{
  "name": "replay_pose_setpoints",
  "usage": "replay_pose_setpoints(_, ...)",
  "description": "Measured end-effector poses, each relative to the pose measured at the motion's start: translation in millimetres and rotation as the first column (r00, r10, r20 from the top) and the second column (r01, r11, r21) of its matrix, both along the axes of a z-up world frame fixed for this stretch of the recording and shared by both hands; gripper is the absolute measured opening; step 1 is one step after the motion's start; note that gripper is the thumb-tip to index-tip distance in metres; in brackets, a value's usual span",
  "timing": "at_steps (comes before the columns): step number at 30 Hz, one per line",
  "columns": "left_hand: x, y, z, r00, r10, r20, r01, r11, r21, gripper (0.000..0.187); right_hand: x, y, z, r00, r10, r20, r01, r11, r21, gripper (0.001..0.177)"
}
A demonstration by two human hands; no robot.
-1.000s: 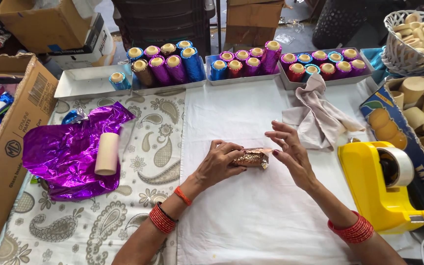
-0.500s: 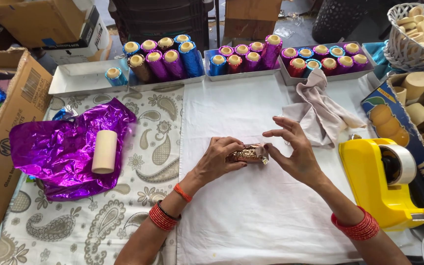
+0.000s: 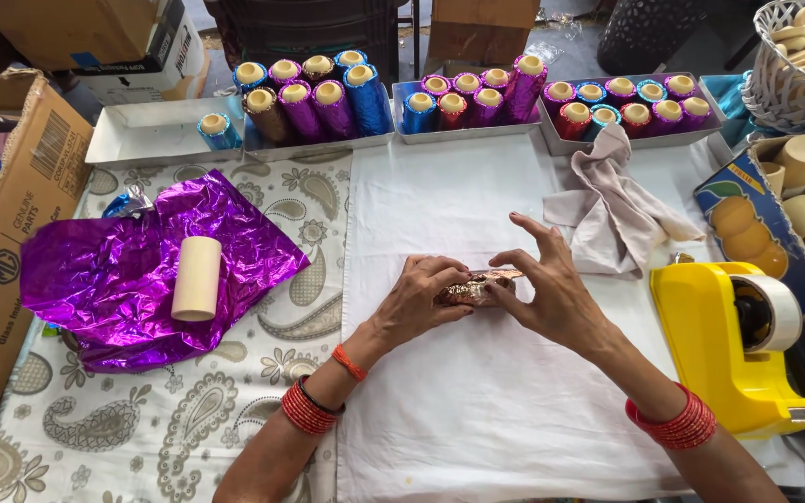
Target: Wrapping a cylindrical spool with decorative foil paper.
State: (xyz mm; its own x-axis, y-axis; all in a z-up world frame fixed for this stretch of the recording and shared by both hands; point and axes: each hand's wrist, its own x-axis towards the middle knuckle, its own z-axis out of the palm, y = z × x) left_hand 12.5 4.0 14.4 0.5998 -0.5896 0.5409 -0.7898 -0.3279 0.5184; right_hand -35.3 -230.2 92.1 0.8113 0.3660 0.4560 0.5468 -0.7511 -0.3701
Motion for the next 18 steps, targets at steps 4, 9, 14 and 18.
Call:
replay_pose_setpoints(4, 0.0, 0.0, -1.3, 1.000, 0.000, 0.016, 0.000, 1.000, -0.011, 0.047, 6.9, 1.1, -5.5, 0.999, 0.014, 0.045, -0.011, 0.998, -0.068, 0.035)
replay_pose_setpoints(9, -2.5, 0.9, 6.0, 1.000, -0.011, -0.002, 0.011, 1.000, -0.006, 0.047, 12.4, 4.2, -4.6, 0.998, 0.038, 0.052, -0.032, 0.994, -0.108, 0.037)
replay_pose_setpoints(14, -2.9, -0.1, 1.3, 1.000, -0.020, 0.012, 0.020, 1.000, 0.005, 0.045, 14.4, 4.3, -8.2, 0.998, 0.048, 0.041, -0.042, 0.990, -0.132, 0.037)
replay_pose_setpoints(18, -3.2, -1.4, -3.6, 0.995, -0.010, 0.096, 0.007, 0.999, 0.036, 0.049, 15.3, 3.5, -8.2, 0.999, 0.036, 0.016, -0.033, 0.989, -0.144, 0.038)
